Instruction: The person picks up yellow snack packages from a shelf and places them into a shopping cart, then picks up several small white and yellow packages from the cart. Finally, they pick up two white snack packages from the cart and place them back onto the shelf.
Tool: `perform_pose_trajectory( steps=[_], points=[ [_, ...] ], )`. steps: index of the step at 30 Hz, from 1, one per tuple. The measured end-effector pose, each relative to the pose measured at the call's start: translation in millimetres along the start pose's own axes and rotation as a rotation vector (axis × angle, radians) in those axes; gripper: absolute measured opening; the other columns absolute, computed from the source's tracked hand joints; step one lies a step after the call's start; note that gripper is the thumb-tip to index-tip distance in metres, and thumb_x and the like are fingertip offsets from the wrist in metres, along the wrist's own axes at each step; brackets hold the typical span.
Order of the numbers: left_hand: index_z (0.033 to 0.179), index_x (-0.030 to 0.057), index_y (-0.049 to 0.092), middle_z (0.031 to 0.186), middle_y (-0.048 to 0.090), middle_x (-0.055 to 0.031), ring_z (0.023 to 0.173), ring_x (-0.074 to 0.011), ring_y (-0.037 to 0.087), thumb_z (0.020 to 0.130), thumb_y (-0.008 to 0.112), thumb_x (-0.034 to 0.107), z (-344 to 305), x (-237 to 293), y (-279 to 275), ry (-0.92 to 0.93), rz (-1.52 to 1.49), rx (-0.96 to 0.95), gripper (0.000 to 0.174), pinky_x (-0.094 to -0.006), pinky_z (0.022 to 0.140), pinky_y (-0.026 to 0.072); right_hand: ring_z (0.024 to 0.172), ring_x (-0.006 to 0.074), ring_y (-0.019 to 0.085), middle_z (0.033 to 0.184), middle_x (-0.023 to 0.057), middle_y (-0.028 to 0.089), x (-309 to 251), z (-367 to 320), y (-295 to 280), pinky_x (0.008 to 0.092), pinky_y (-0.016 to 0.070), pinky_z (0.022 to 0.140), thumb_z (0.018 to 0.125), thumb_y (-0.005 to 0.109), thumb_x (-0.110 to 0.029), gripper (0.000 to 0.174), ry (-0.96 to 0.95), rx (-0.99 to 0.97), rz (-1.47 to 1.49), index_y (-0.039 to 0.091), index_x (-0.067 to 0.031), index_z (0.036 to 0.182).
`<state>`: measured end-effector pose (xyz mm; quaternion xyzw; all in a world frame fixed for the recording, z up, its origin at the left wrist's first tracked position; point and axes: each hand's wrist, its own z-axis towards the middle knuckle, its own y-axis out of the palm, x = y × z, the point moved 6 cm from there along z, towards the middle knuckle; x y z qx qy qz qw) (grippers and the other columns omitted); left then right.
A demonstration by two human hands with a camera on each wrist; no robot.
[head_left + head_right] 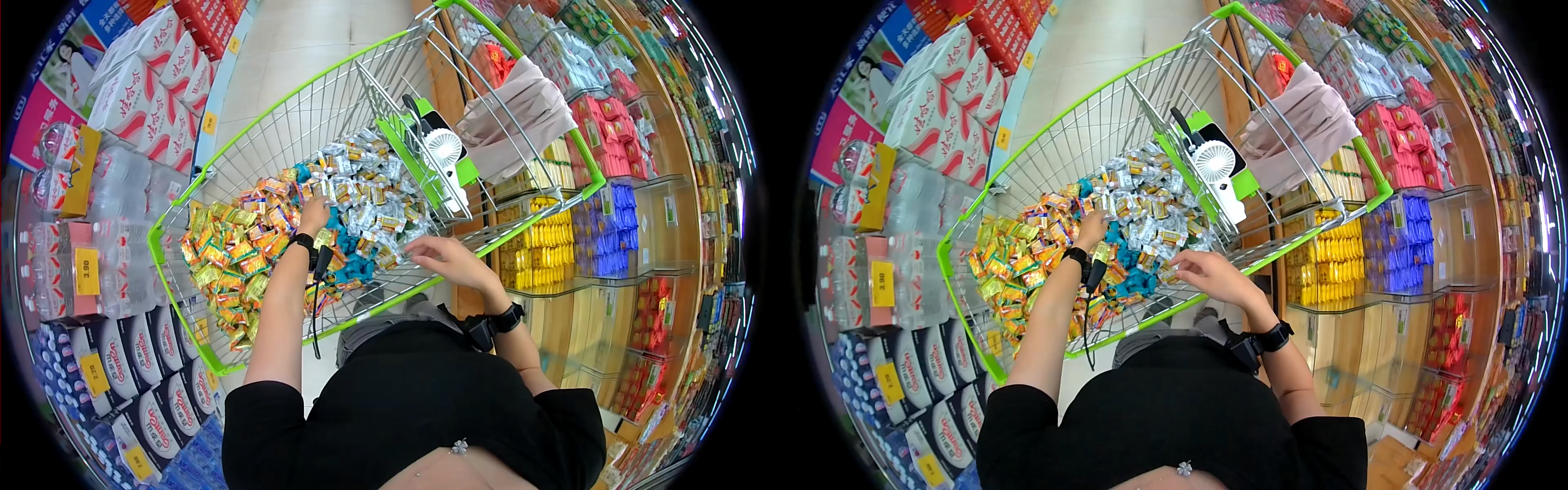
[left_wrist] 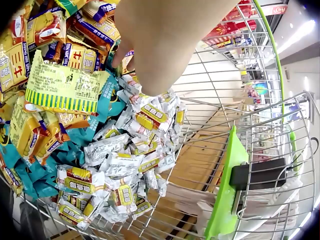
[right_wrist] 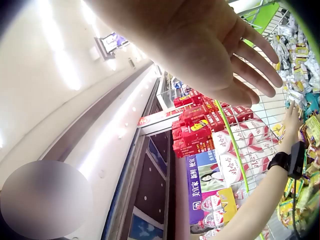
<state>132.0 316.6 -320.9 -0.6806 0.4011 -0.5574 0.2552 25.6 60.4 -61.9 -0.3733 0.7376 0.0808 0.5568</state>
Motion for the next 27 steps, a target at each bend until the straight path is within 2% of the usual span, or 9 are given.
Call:
perform_pose_trajectory(
  steps=[1, 3, 6, 10, 12, 15, 18, 21, 27],
  points=[
    [0.105, 0.0050, 0.055, 0.103, 0.051, -0.0211, 0.097, -0.0358, 0.047, 0.074, 0.048, 0.013, 2, -3, 4, 0.005, -0.001, -0.007, 0.034, -0.0399, 0.086, 0.0374, 0.076, 0.0135, 0.056, 0.082, 0.0074, 0.059, 2, 0, 1, 0.0269, 0.0449, 0.070, 0.082, 0.051, -0.013, 0.023, 0.007, 0.006, 0.003, 0.053, -0.0052, 0.104],
    [0.104, 0.0061, 0.055, 0.107, 0.049, -0.0190, 0.099, -0.0360, 0.045, 0.075, 0.048, 0.016, 6, -5, 12, 0.057, 0.047, -0.023, 0.032, -0.0410, 0.085, 0.0389, 0.072, 0.0198, 0.058, 0.079, 0.0111, 0.060, 5, -1, 2, 0.0296, 0.0454, 0.067, 0.080, 0.052, -0.013, 0.023, -0.034, 0.060, 0.031, 0.052, -0.0028, 0.101],
    [0.101, 0.0075, 0.056, 0.109, 0.047, -0.0175, 0.100, -0.0355, 0.044, 0.076, 0.049, 0.018, 2, 6, 8, -0.050, 0.097, -0.122, 0.028, -0.0422, 0.083, 0.0406, 0.073, 0.0201, 0.058, 0.079, 0.0111, 0.060, 3, -3, 3, 0.0297, 0.0457, 0.067, 0.080, 0.052, -0.013, 0.022, -0.032, 0.080, 0.026, 0.053, -0.0025, 0.099],
    [0.097, 0.0082, 0.057, 0.108, 0.046, -0.0169, 0.098, -0.0350, 0.046, 0.077, 0.049, 0.019, 6, 6, 13, -0.033, 0.176, -0.077, 0.025, -0.0432, 0.080, 0.0420, 0.073, 0.0202, 0.058, 0.079, 0.0112, 0.060, 4, -4, 6, 0.0298, 0.0458, 0.067, 0.080, 0.052, -0.013, 0.021, -0.002, 0.081, 0.047, 0.053, -0.0024, 0.099],
    [0.105, 0.0078, 0.055, 0.102, 0.052, -0.0172, 0.098, -0.0362, 0.047, 0.077, 0.047, 0.021, 5, 7, 10, -0.118, 0.201, -0.119, 0.031, -0.0428, 0.082, 0.0402, 0.073, 0.0202, 0.058, 0.079, 0.0114, 0.060, 6, -5, 8, 0.0298, 0.0458, 0.067, 0.080, 0.053, -0.013, 0.022, -0.018, 0.087, 0.058, 0.053, -0.0021, 0.099],
    [0.109, 0.0120, 0.051, 0.104, 0.052, -0.0162, 0.100, -0.0349, 0.046, 0.077, 0.048, 0.021, 7, 1, 14, -0.104, 0.329, -0.153, 0.034, -0.0454, 0.079, 0.0412, 0.073, 0.0203, 0.058, 0.078, 0.0113, 0.060, 6, -8, 9, 0.0298, 0.0457, 0.066, 0.080, 0.053, -0.013, 0.021, -0.006, 0.104, 0.068, 0.053, -0.0022, 0.098],
    [0.102, 0.0141, 0.054, 0.103, 0.052, -0.0140, 0.100, -0.0306, 0.047, 0.074, 0.050, 0.019, 0, 11, 3, -0.113, 0.382, -0.167, 0.028, -0.0487, 0.078, 0.0390, 0.072, 0.0201, 0.058, 0.078, 0.0110, 0.060, 9, -9, 10, 0.0298, 0.0456, 0.065, 0.080, 0.053, -0.014, 0.021, -0.012, 0.114, 0.078, 0.053, -0.0029, 0.098],
    [0.105, 0.0169, 0.052, 0.104, 0.052, -0.0140, 0.103, -0.0294, 0.046, 0.074, 0.051, 0.019, -2, 13, 2, -0.060, 0.450, -0.208, 0.032, -0.0490, 0.080, 0.0374, 0.072, 0.0199, 0.058, 0.078, 0.0107, 0.060, 10, -10, 12, 0.0300, 0.0456, 0.065, 0.080, 0.053, -0.013, 0.021, -0.015, 0.119, 0.063, 0.054, -0.0034, 0.098],
    [0.102, 0.0163, 0.052, 0.103, 0.053, -0.0128, 0.103, -0.0279, 0.046, 0.073, 0.052, 0.020, 4, 5, 12, -0.068, 0.522, -0.149, 0.029, -0.0499, 0.081, 0.0357, 0.072, 0.0201, 0.058, 0.077, 0.0106, 0.060, 9, -16, 11, 0.0300, 0.0455, 0.064, 0.080, 0.052, -0.013, 0.020, 0.008, 0.132, 0.063, 0.054, -0.0032, 0.098]
  ],
)
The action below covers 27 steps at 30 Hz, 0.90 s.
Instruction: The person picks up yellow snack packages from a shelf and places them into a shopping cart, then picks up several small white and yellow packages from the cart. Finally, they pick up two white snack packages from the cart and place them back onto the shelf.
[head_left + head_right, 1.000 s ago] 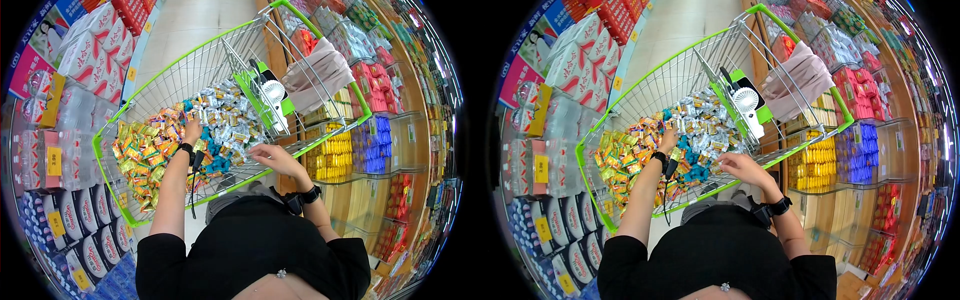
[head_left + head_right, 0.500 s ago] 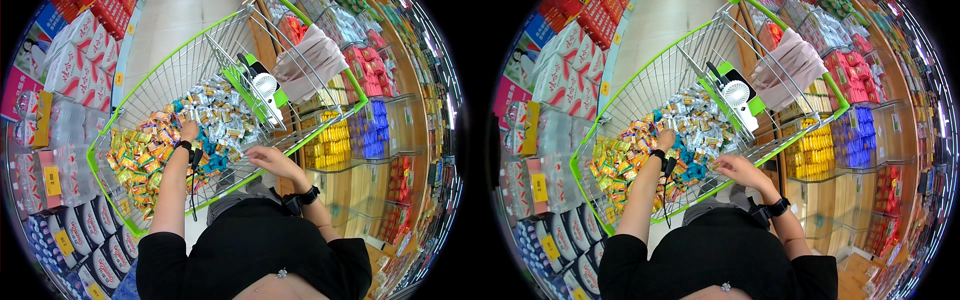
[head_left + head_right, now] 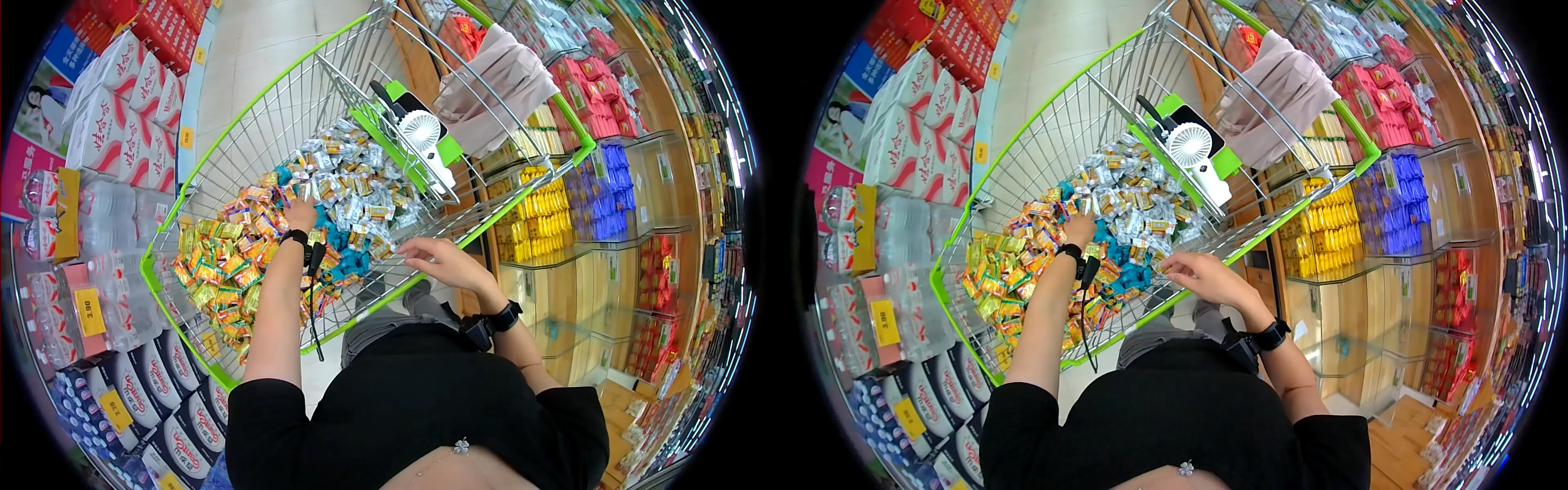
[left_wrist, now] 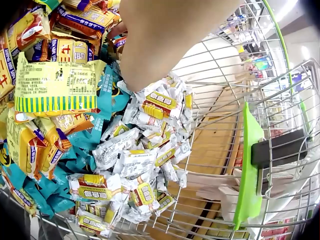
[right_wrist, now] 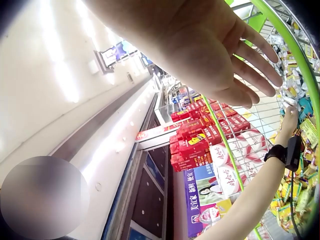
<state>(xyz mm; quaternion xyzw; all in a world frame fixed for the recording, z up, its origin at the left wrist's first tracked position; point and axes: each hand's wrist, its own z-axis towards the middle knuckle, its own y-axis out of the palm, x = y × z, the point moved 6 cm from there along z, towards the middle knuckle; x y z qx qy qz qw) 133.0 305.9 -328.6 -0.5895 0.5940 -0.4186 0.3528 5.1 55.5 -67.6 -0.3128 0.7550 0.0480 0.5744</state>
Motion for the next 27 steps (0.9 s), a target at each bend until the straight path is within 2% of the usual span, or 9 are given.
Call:
perform_pose_trajectory(
  steps=[4, 6, 9, 12, 14, 17, 19, 23, 27],
  points=[
    [0.097, 0.0132, 0.053, 0.092, 0.058, -0.0119, 0.091, -0.0280, 0.054, 0.074, 0.051, 0.019, -4, 2, -12, -0.007, -0.018, -0.013, 0.024, -0.0465, 0.074, 0.0409, 0.071, 0.0202, 0.058, 0.077, 0.0106, 0.060, 0, -2, -2, 0.0301, 0.0453, 0.064, 0.080, 0.052, -0.013, 0.020, -0.012, 0.014, -0.012, 0.054, -0.0032, 0.098],
    [0.094, 0.0101, 0.053, 0.080, 0.060, -0.0119, 0.077, -0.0293, 0.058, 0.074, 0.049, 0.014, -5, -5, -20, -0.015, -0.095, 0.083, 0.021, -0.0430, 0.064, 0.0446, 0.071, 0.0202, 0.058, 0.077, 0.0106, 0.060, 0, -3, -3, 0.0304, 0.0452, 0.064, 0.080, 0.052, -0.013, 0.020, -0.024, 0.016, -0.009, 0.054, -0.0033, 0.097],
    [0.089, 0.0070, 0.049, 0.078, 0.058, -0.0166, 0.079, -0.0346, 0.055, 0.072, 0.049, 0.012, 7, -21, -5, -0.017, -0.170, 0.125, 0.017, -0.0452, 0.063, 0.0436, 0.071, 0.0204, 0.058, 0.078, 0.0104, 0.060, 3, -6, -4, 0.0304, 0.0450, 0.064, 0.080, 0.052, -0.014, 0.020, -0.038, 0.019, -0.019, 0.054, -0.0034, 0.097],
    [0.092, 0.0084, 0.051, 0.074, 0.059, -0.0143, 0.072, -0.0323, 0.058, 0.074, 0.047, 0.009, -2, -15, -20, -0.002, -0.144, 0.211, 0.018, -0.0432, 0.059, 0.0454, 0.071, 0.0208, 0.058, 0.078, 0.0103, 0.061, 3, -10, -7, 0.0305, 0.0450, 0.065, 0.080, 0.051, -0.014, 0.020, 0.000, 0.022, -0.051, 0.054, -0.0036, 0.098],
    [0.097, 0.0108, 0.049, 0.081, 0.057, -0.0167, 0.083, -0.0341, 0.055, 0.071, 0.052, 0.008, -5, -4, -23, 0.046, -0.152, 0.089, 0.027, -0.0441, 0.065, 0.0451, 0.072, 0.0210, 0.058, 0.078, 0.0105, 0.061, 0, -14, -11, 0.0305, 0.0450, 0.065, 0.081, 0.051, -0.014, 0.020, -0.007, 0.038, -0.025, 0.054, -0.0035, 0.098],
    [0.100, 0.0126, 0.049, 0.088, 0.055, -0.0166, 0.089, -0.0329, 0.053, 0.070, 0.055, 0.008, -4, 2, -11, 0.117, -0.190, 0.224, 0.031, -0.0451, 0.071, 0.0441, 0.073, 0.0214, 0.058, 0.079, 0.0109, 0.061, 4, -22, -17, 0.0307, 0.0451, 0.066, 0.081, 0.051, -0.014, 0.021, -0.018, 0.062, -0.011, 0.054, -0.0034, 0.099],
    [0.103, 0.0157, 0.050, 0.096, 0.054, -0.0153, 0.093, -0.0315, 0.051, 0.073, 0.051, 0.011, 3, -1, -1, -0.012, -0.184, 0.091, 0.030, -0.0461, 0.075, 0.0427, 0.073, 0.0216, 0.058, 0.079, 0.0111, 0.061, 7, -26, -20, 0.0308, 0.0451, 0.066, 0.081, 0.051, -0.014, 0.021, -0.029, 0.078, -0.024, 0.054, -0.0034, 0.099],
    [0.102, 0.0190, 0.054, 0.101, 0.053, -0.0133, 0.097, -0.0282, 0.051, 0.080, 0.043, 0.018, 7, 3, 2, 0.013, 0.062, -0.056, 0.025, -0.0480, 0.077, 0.0400, 0.075, 0.0224, 0.058, 0.079, 0.0119, 0.061, 11, -34, -27, 0.0314, 0.0452, 0.067, 0.081, 0.051, -0.014, 0.021, -0.015, 0.079, -0.001, 0.053, -0.0029, 0.099],
    [0.101, 0.0154, 0.054, 0.101, 0.056, -0.0126, 0.096, -0.0286, 0.053, 0.075, 0.049, 0.014, 0, 1, -7, 0.000, 0.091, -0.049, 0.027, -0.0443, 0.073, 0.0433, 0.075, 0.0235, 0.059, 0.079, 0.0126, 0.060, 13, -42, -33, 0.0320, 0.0452, 0.067, 0.081, 0.051, -0.014, 0.020, -0.015, 0.089, 0.014, 0.052, -0.0023, 0.097]
  ],
)
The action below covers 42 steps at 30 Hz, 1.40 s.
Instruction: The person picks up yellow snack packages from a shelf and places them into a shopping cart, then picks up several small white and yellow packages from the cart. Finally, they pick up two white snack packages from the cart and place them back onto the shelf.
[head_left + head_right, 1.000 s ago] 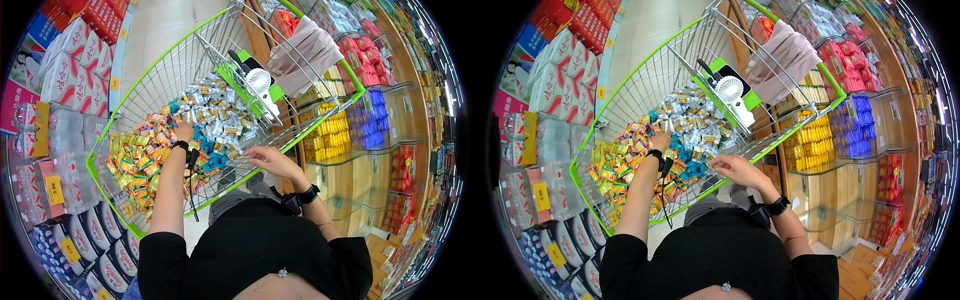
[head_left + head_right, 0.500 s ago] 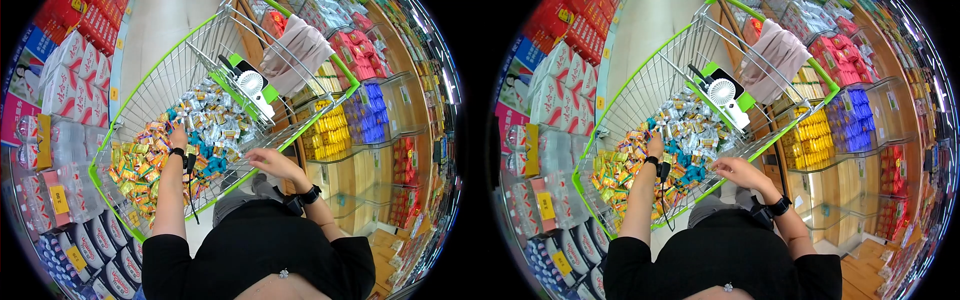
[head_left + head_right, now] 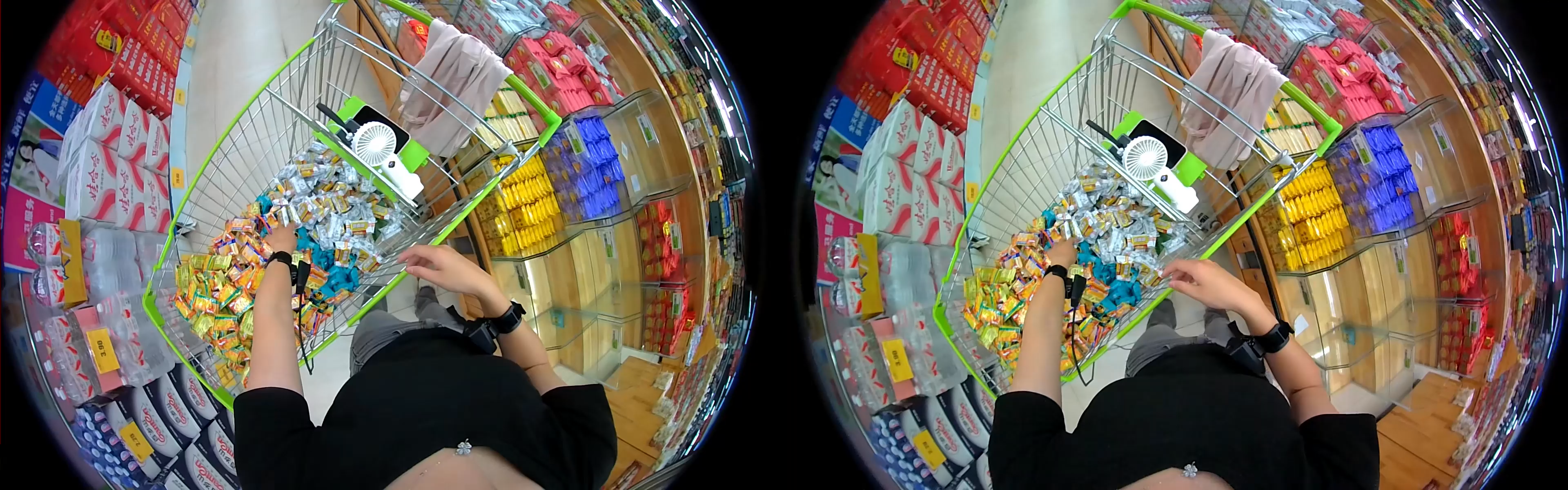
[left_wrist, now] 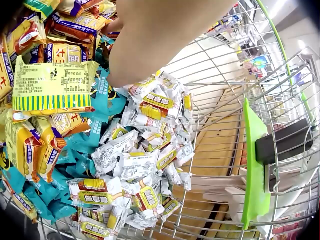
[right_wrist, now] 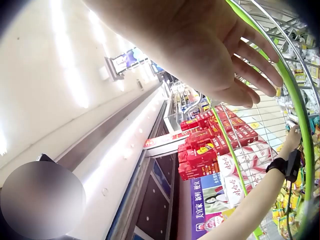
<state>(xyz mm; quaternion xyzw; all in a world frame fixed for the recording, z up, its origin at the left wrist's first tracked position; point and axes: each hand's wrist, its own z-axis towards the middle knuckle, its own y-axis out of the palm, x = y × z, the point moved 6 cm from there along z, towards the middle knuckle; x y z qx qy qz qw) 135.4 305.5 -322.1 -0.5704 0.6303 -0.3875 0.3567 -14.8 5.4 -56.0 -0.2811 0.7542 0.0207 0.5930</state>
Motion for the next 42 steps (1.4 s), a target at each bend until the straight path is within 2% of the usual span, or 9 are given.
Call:
perform_pose_trajectory(
  steps=[5, 13, 15, 19, 27, 29, 37, 40, 42],
  points=[
    [0.094, 0.0104, 0.053, 0.089, 0.060, -0.0114, 0.085, -0.0309, 0.057, 0.074, 0.049, 0.017, -2, 2, -11, -0.046, 0.029, 0.036, 0.021, -0.0442, 0.067, 0.0450, 0.074, 0.0241, 0.059, 0.077, 0.0131, 0.061, 8, -5, -6, 0.0323, 0.0453, 0.066, 0.081, 0.052, -0.013, 0.020, -0.044, 0.008, -0.006, 0.052, -0.0018, 0.097],
    [0.091, 0.0087, 0.056, 0.083, 0.060, -0.0157, 0.081, -0.0331, 0.057, 0.075, 0.049, 0.028, -2, 3, -52, -0.033, -0.413, 0.182, 0.026, -0.0423, 0.070, 0.0444, 0.075, 0.0233, 0.059, 0.079, 0.0133, 0.060, -2, -3, -16, 0.0315, 0.0451, 0.067, 0.080, 0.051, -0.013, 0.019, -0.073, -0.012, 0.026, 0.053, -0.0021, 0.096],
    [0.089, 0.0089, 0.059, 0.082, 0.060, -0.0163, 0.081, -0.0317, 0.057, 0.075, 0.049, 0.030, -19, 9, -83, -0.038, -0.440, 0.285, 0.027, -0.0408, 0.069, 0.0445, 0.073, 0.0172, 0.057, 0.082, 0.0101, 0.060, -6, -3, -18, 0.0274, 0.0448, 0.065, 0.082, 0.052, -0.012, 0.020, -0.086, -0.037, -0.033, 0.053, -0.0026, 0.100],
    [0.093, 0.0110, 0.058, 0.077, 0.061, -0.0134, 0.073, -0.0286, 0.058, 0.076, 0.051, 0.030, -69, 30, -153, -0.004, -0.612, 0.262, 0.027, -0.0367, 0.064, 0.0441, 0.072, 0.0175, 0.057, 0.081, 0.0097, 0.059, -14, 0, -21, 0.0282, 0.0447, 0.065, 0.081, 0.052, -0.012, 0.021, -0.158, -0.045, -0.103, 0.053, -0.0031, 0.100],
    [0.096, 0.0099, 0.057, 0.081, 0.061, -0.0114, 0.076, -0.0212, 0.059, 0.080, 0.050, 0.021, -182, 75, -252, 0.038, -0.791, 0.395, 0.020, -0.0301, 0.067, 0.0437, 0.085, 0.0257, 0.054, 0.091, 0.0113, 0.053, -45, 4, -26, 0.0336, 0.0435, 0.073, 0.077, 0.055, -0.011, 0.024, -0.333, 0.041, -0.194, 0.051, -0.0041, 0.100],
    [0.097, 0.0080, 0.057, 0.082, 0.061, -0.0096, 0.075, -0.0198, 0.059, 0.081, 0.050, 0.017, -208, 94, -268, 0.183, -0.991, 0.359, 0.019, -0.0286, 0.068, 0.0439, 0.088, 0.0262, 0.053, 0.095, 0.0112, 0.051, -60, 3, -30, 0.0338, 0.0429, 0.075, 0.075, 0.057, -0.011, 0.028, -0.438, 0.133, -0.220, 0.050, -0.0048, 0.101],
    [0.095, 0.0024, 0.058, 0.092, 0.058, -0.0082, 0.081, -0.0162, 0.054, 0.078, 0.051, 0.008, -279, 160, -306, 0.501, -0.927, 0.404, 0.019, -0.0266, 0.073, 0.0411, 0.094, 0.0250, 0.050, 0.103, 0.0102, 0.049, -95, -10, -38, 0.0327, 0.0435, 0.075, 0.065, 0.068, -0.011, 0.046, -0.689, 0.356, -0.285, 0.049, -0.0066, 0.106],
    [0.099, 0.0045, 0.057, 0.088, 0.059, -0.0086, 0.080, -0.0200, 0.055, 0.077, 0.052, 0.009, -291, 174, -311, 0.524, -0.899, 0.386, 0.023, -0.0295, 0.075, 0.0412, 0.085, 0.0261, 0.053, 0.094, 0.0089, 0.053, -91, -14, -36, 0.0324, 0.0447, 0.072, 0.063, 0.068, -0.010, 0.046, -0.713, 0.315, -0.262, 0.048, -0.0069, 0.104],
    [0.109, 0.0051, 0.051, 0.085, 0.060, -0.0083, 0.082, -0.0203, 0.055, 0.077, 0.053, 0.009, -294, 180, -312, 0.621, -0.847, 0.460, 0.033, -0.0301, 0.077, 0.0413, 0.074, 0.0188, 0.057, 0.087, 0.0085, 0.056, -85, -16, -42, 0.0266, 0.0458, 0.061, 0.066, 0.067, -0.007, 0.043, -0.668, 0.355, -0.128, 0.047, -0.0052, 0.104]
  ],
)
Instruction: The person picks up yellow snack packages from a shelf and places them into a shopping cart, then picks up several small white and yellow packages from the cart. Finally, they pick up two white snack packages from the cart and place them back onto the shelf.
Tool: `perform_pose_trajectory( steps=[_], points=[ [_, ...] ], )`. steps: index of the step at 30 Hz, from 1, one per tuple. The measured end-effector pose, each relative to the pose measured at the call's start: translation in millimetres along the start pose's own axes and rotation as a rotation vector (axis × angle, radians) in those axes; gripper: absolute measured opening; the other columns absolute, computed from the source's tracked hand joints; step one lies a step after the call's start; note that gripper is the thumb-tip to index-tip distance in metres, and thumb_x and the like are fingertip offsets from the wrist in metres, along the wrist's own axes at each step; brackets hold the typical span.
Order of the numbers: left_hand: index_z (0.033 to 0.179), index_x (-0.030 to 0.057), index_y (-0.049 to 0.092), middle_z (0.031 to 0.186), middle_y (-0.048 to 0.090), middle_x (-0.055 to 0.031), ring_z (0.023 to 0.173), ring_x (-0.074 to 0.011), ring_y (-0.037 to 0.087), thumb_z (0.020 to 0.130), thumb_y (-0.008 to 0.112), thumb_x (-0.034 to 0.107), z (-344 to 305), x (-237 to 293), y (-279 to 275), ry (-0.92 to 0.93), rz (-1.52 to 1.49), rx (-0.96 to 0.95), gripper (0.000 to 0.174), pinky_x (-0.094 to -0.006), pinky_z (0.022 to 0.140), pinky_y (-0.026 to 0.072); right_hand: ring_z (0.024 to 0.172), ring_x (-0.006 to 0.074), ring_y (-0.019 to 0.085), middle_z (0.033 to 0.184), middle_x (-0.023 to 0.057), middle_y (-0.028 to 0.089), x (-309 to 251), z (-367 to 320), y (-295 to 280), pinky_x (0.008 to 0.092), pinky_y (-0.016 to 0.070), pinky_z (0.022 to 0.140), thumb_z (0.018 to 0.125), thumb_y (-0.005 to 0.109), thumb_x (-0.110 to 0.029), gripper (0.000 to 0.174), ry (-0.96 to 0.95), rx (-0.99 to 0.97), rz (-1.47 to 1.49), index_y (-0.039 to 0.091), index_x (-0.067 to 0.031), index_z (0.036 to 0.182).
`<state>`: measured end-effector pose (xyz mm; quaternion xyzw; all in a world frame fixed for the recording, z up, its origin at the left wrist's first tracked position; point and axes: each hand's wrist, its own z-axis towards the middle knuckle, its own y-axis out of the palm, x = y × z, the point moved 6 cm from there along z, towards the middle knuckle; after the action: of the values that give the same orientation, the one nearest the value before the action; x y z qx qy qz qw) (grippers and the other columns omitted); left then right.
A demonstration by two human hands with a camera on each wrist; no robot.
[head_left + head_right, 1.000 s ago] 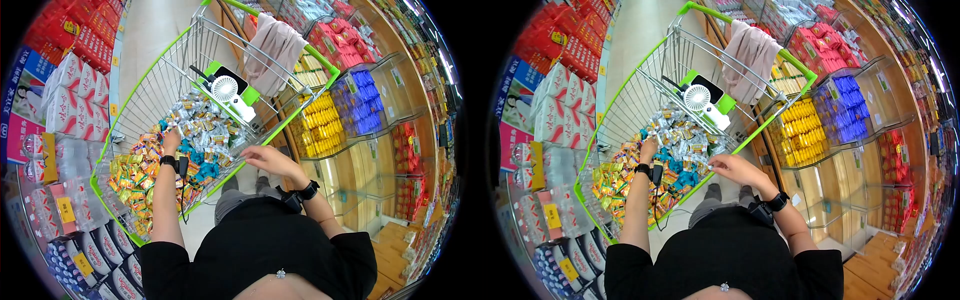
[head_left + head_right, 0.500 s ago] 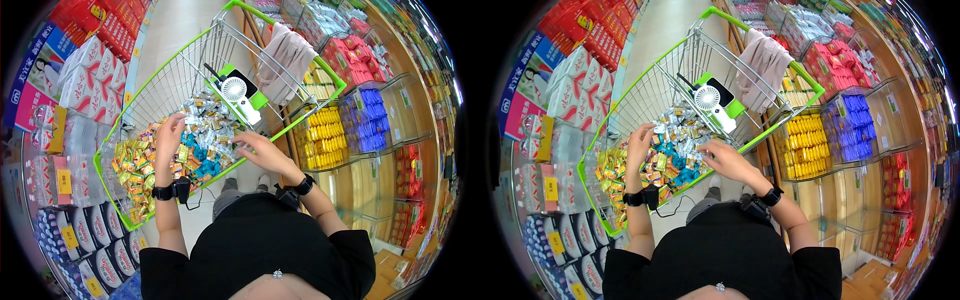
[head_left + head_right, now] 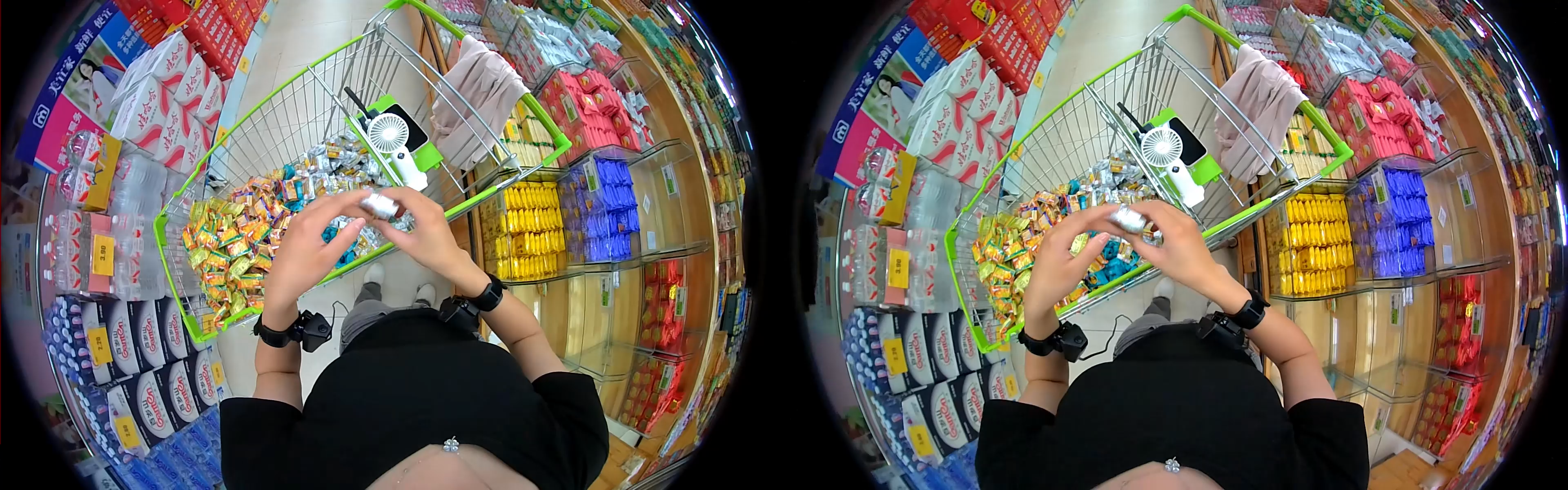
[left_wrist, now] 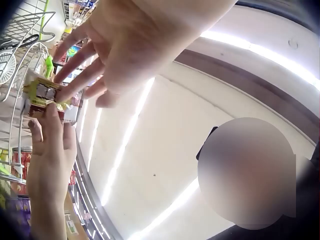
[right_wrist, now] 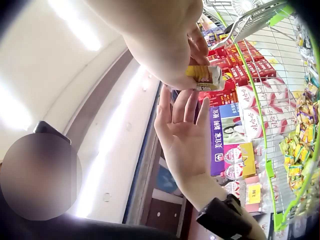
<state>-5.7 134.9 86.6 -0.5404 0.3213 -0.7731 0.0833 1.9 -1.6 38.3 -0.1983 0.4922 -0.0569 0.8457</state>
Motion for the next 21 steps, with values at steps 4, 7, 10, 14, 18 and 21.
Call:
perform_pose_trajectory(
  steps=[4, 7, 10, 14, 18, 21],
  points=[
    [0.120, 0.0027, 0.039, 0.098, 0.057, -0.0093, 0.091, -0.0171, 0.054, 0.075, 0.051, 0.002, -3, -2, 3, -0.069, -0.262, 0.088, 0.047, -0.0306, 0.083, 0.0390, 0.071, 0.0062, 0.054, 0.086, 0.0074, 0.057, 21, -5, -9, 0.0207, 0.0441, 0.058, 0.071, 0.065, -0.005, 0.039, 0.283, 0.044, 0.425, 0.045, -0.0019, 0.104],
    [0.115, 0.0025, 0.044, 0.099, 0.056, -0.0087, 0.091, -0.0164, 0.053, 0.075, 0.051, 0.002, -4, -1, 5, -0.071, -0.270, 0.154, 0.041, -0.0311, 0.081, 0.0398, 0.074, 0.0084, 0.055, 0.091, 0.0083, 0.056, 19, -7, -19, 0.0215, 0.0452, 0.065, 0.073, 0.063, -0.005, 0.041, 0.385, 0.109, 0.723, 0.042, -0.0019, 0.108],
    [0.110, 0.0020, 0.046, 0.094, 0.056, -0.0105, 0.089, -0.0194, 0.053, 0.075, 0.056, 0.007, -5, -22, 19, -0.130, -0.225, 0.119, 0.036, -0.0301, 0.079, 0.0403, 0.084, 0.0121, 0.055, 0.095, 0.0098, 0.055, 9, -4, -31, 0.0230, 0.0454, 0.072, 0.075, 0.061, -0.005, 0.041, 0.387, 0.132, 0.779, 0.039, -0.0015, 0.110],
    [0.103, 0.0009, 0.048, 0.092, 0.055, -0.0149, 0.087, -0.0273, 0.053, 0.073, 0.063, 0.026, -20, -73, 72, -0.200, 0.184, -0.257, 0.042, -0.0319, 0.077, 0.0408, 0.089, 0.0139, 0.055, 0.099, 0.0106, 0.054, 6, -5, -41, 0.0245, 0.0467, 0.072, 0.076, 0.060, -0.004, 0.042, 0.365, 0.182, 0.831, 0.037, -0.0012, 0.110],
    [0.104, 0.0070, 0.050, 0.090, 0.056, -0.0134, 0.087, -0.0281, 0.053, 0.074, 0.059, 0.028, -50, -124, 133, -0.096, 0.258, -0.295, 0.037, -0.0361, 0.075, 0.0422, 0.090, 0.0147, 0.054, 0.101, 0.0111, 0.053, 6, -4, -47, 0.0255, 0.0482, 0.071, 0.076, 0.059, -0.002, 0.041, 0.350, 0.209, 0.870, 0.036, -0.0016, 0.110],
    [0.098, 0.0085, 0.052, 0.085, 0.056, -0.0123, 0.082, -0.0291, 0.054, 0.077, 0.056, 0.029, -52, -135, 142, -0.217, 0.258, -0.234, 0.029, -0.0381, 0.070, 0.0434, 0.091, 0.0151, 0.054, 0.101, 0.0110, 0.051, 8, -2, -49, 0.0258, 0.0487, 0.071, 0.075, 0.059, -0.001, 0.040, 0.341, 0.238, 0.898, 0.036, -0.0018, 0.108]
  ],
)
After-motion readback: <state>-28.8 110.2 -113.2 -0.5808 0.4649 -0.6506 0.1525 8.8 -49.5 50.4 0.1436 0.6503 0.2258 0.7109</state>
